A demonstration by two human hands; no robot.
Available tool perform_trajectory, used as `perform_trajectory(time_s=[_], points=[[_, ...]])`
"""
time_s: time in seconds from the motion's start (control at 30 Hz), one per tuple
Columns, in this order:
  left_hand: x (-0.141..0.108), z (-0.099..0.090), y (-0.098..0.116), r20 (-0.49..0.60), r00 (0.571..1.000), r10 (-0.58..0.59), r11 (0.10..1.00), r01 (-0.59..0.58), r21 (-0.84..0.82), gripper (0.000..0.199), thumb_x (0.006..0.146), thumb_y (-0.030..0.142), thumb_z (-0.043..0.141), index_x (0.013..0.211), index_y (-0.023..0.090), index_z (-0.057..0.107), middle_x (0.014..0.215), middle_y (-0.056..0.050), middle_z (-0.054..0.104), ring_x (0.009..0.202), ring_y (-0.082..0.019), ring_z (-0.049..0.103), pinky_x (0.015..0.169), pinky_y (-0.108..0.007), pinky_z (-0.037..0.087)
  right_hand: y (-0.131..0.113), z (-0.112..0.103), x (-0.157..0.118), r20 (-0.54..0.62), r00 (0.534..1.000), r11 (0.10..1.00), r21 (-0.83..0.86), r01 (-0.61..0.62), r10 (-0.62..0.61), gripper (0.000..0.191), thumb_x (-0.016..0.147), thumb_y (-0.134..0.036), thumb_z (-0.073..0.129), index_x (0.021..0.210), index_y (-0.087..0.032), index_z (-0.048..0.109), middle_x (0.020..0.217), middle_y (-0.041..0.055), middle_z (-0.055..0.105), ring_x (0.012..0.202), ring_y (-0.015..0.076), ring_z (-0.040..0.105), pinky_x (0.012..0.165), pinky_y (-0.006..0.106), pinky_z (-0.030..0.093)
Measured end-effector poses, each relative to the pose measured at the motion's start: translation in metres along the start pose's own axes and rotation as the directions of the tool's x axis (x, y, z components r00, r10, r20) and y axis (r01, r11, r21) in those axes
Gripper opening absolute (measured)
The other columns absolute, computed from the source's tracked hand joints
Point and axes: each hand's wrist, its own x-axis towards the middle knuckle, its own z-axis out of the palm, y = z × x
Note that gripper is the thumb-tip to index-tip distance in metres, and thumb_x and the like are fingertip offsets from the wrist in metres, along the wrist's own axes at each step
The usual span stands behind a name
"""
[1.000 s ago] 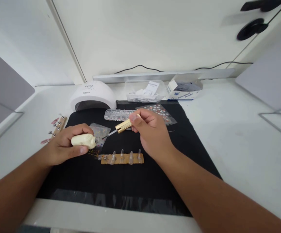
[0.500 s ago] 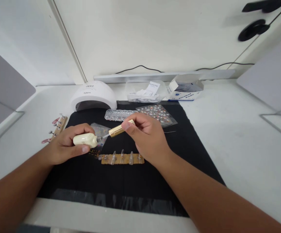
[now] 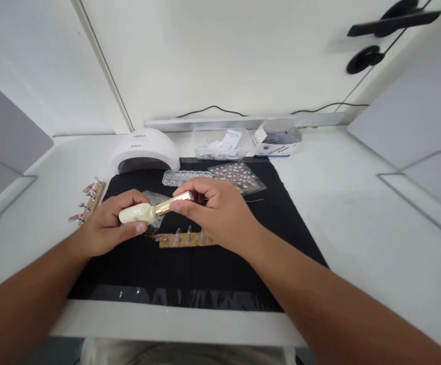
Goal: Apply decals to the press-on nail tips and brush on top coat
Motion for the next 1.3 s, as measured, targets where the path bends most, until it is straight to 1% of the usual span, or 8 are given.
perform_trajectory(time_s=[0.17,0.33,0.5,0.6,0.73,0.9,1.07,1.3], points=[[0.001,0.001,0.005,-0.011,0.999,0.038,0.999,-0.038,0.011,0.02,0.094,0.036,0.07,0.1,0.019,0.062,0.079,0.001,0.063,0.065,-0.013,0.054,0.058,-0.024,0.041,-0.003,-0.007,-0.007,0.024,0.995,0.994,0.049,-0.094,0.093,0.015,0.08,-0.038,0.076,0.08,-0.023,0.079,0.066,-0.0012,0.063,0.06,0.0145,0.052,0.057,0.03,0.038],[0.003,0.003,0.001,0.015,0.999,0.04,0.999,-0.04,-0.005,0.018,0.094,0.033,0.07,0.099,0.018,0.062,0.076,0.001,0.062,0.062,-0.012,0.052,0.054,-0.023,0.039,0.013,-0.015,-0.011,-0.037,0.981,0.946,0.275,-0.174,0.191,0.008,0.075,-0.031,0.08,0.075,-0.023,0.076,0.059,-0.0027,0.06,0.058,0.0136,0.05,0.056,0.029,0.037],[0.001,0.001,-0.002,0.033,0.999,0.039,0.999,-0.039,0.009,0.013,0.094,0.028,0.069,0.098,0.019,0.061,0.074,0.003,0.062,0.059,-0.009,0.049,0.052,-0.02,0.036,0.032,-0.028,-0.011,-0.121,0.972,0.921,0.36,-0.147,0.203,0.007,0.075,-0.031,0.082,0.075,-0.026,0.078,0.06,-0.0029,0.061,0.058,0.0134,0.05,0.06,0.03,0.038],[0.001,-0.002,-0.003,0.043,0.999,0.017,0.999,-0.018,0.029,0.011,0.094,0.028,0.069,0.097,0.02,0.062,0.072,0.004,0.061,0.058,-0.009,0.048,0.051,-0.018,0.036,0.038,-0.035,-0.01,-0.109,0.975,0.929,0.34,-0.147,0.194,0.007,0.074,-0.029,0.082,0.071,-0.025,0.076,0.059,-0.0025,0.059,0.057,0.0131,0.048,0.058,0.03,0.036],[0.001,-0.006,-0.005,0.041,0.999,0.028,0.998,-0.03,0.054,0.01,0.095,0.028,0.07,0.099,0.022,0.062,0.072,0.006,0.061,0.056,-0.007,0.048,0.049,-0.017,0.034,0.04,-0.041,-0.008,0.026,0.982,0.933,0.306,-0.188,0.189,0.006,0.072,-0.025,0.078,0.068,-0.025,0.073,0.06,-0.001,0.062,0.056,0.0139,0.051,0.053,0.029,0.037],[-0.002,-0.008,-0.008,0.051,0.998,0.029,0.995,-0.034,0.09,0.011,0.096,0.031,0.069,0.102,0.025,0.062,0.073,0.006,0.061,0.055,-0.007,0.049,0.047,-0.017,0.034,0.039,-0.04,-0.008,0.136,0.984,0.986,0.109,-0.128,0.113,0.006,0.074,-0.022,0.07,0.068,-0.023,0.07,0.06,-0.0018,0.062,0.053,0.013,0.052,0.05,0.028,0.039],[-0.002,-0.009,-0.007,0.045,0.998,0.039,0.991,-0.045,0.127,0.012,0.097,0.032,0.068,0.104,0.025,0.062,0.076,0.005,0.063,0.057,-0.008,0.052,0.049,-0.017,0.038,0.035,-0.037,-0.011,0.164,0.986,1.0,0.013,0.001,-0.003,0.008,0.077,-0.017,0.066,0.071,-0.022,0.068,0.06,-0.0042,0.062,0.051,0.0106,0.053,0.049,0.026,0.039],[0.001,-0.011,-0.005,0.053,0.995,0.09,0.988,-0.096,0.119,0.01,0.096,0.025,0.069,0.102,0.02,0.063,0.077,0.003,0.063,0.056,-0.007,0.053,0.048,-0.017,0.038,0.033,-0.035,-0.017,0.111,0.994,1.0,0.009,0.023,-0.024,0.009,0.079,-0.015,0.067,0.077,-0.024,0.069,0.065,-0.0032,0.063,0.055,0.0126,0.054,0.05,0.03,0.038]])
